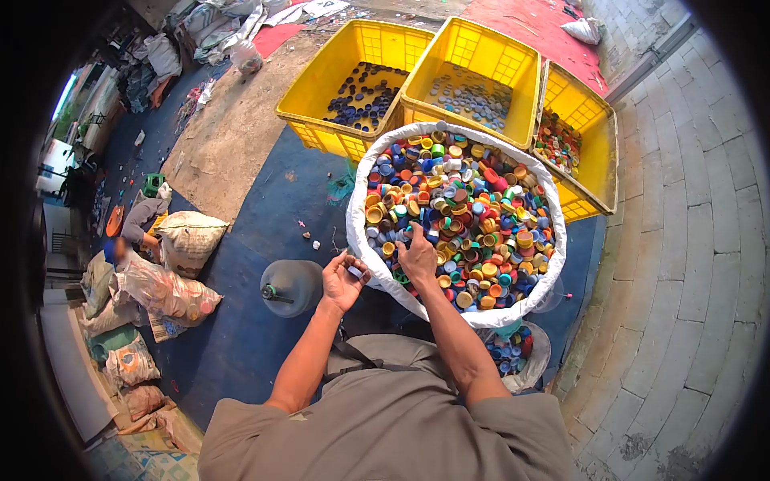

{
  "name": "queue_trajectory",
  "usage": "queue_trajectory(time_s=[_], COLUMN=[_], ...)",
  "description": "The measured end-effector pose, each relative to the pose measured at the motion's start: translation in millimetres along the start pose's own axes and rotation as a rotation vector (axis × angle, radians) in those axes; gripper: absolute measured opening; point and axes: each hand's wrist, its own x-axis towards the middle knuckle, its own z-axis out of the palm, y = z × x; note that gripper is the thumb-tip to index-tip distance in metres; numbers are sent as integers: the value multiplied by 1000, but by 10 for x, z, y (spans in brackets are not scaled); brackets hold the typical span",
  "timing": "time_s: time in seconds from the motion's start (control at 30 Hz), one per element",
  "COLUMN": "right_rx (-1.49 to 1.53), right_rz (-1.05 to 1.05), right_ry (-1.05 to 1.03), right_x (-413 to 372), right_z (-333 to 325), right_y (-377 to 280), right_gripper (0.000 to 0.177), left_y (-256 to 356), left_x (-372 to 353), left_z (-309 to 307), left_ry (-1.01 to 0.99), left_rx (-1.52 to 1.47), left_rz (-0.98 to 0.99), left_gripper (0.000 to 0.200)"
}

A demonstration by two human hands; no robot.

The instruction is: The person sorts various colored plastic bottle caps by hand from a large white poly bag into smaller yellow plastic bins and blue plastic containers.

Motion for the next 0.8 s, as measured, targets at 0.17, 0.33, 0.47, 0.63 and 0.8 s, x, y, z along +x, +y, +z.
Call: queue_trajectory(time_s=[0.17, 0.33, 0.47, 0.63, 0.8], right_rx=[-108, 137, 498, 827, 1356], right_rz=[58, 162, 273, 398, 583], right_ry=[-30, -56, 13, 119, 5], right_x=[83, 113, 77, -149, -539], right_z=[89, 21, -113, -462, -758], right_y=[69, 145, 344, 449, 536], right_gripper=[55, 48, 44, 41, 44], left_y=[-31, -89, -222, -204, -218], left_x=[-14, 29, 286, 359, 635], left_z=[-30, 100, 57, 384, 456], left_ry=[72, 85, 52, -8, -198], left_rx=[36, 328, 878, 1504, 1852], left_rz=[-26, 26, 324, 657, 737], left_gripper=[21, 17, 21, 34, 48])
